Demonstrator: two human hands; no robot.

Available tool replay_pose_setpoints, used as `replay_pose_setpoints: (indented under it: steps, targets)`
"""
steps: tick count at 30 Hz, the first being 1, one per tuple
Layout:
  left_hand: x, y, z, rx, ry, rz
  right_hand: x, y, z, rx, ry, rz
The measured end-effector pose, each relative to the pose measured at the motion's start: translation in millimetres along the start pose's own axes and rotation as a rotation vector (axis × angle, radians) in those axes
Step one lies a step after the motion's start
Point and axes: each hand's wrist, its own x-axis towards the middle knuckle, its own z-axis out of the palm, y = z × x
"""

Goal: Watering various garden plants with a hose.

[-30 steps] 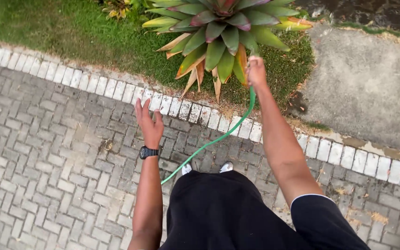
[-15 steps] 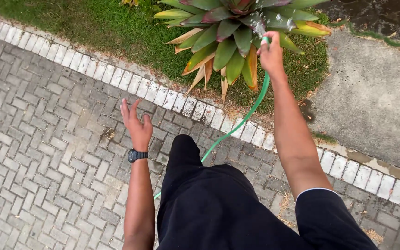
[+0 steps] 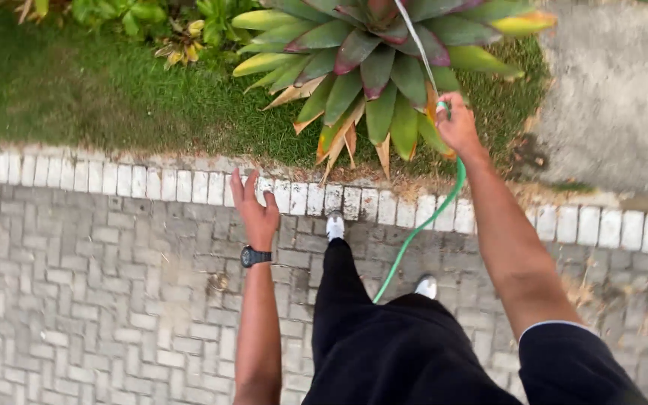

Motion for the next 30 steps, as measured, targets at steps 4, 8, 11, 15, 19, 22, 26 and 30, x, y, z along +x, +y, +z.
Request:
replay_pose_setpoints:
  steps: [4,8,11,15,19,22,26,30]
  targets:
    - [69,-58,23,-0.042,-0.088,0.075,22,-49,13,-0.091,0.117,-0.088]
    - [109,-69,27,-0.087,-0.182,0.047,0,-90,24,-0.117,-0.017,0.176]
    - [125,-69,26,-0.136,-0.186,0.062,1,-98,33,-0.12,-0.019,0.141]
    - [123,-78,36,-0.158,-0.226,0.01,-2,-102,26,-0.082,0.0,0.121]
    - [124,-81,49,-0.209,-0.264,-0.032,4,-111,18,-0.082,-0.027,0.217]
    - [125,-80,62,-0.212,-0.284,-0.038,8,-100,13,-0.071,-0.041,0.257]
    - [130,-61,66,-0.211,-0.333,0.008,13,-96,2,-0.239,-0.081,0.197]
    - [143,-45,88,-0.227,-0.367,0.116,31,-133,-45,-0.235,-0.143,0.313]
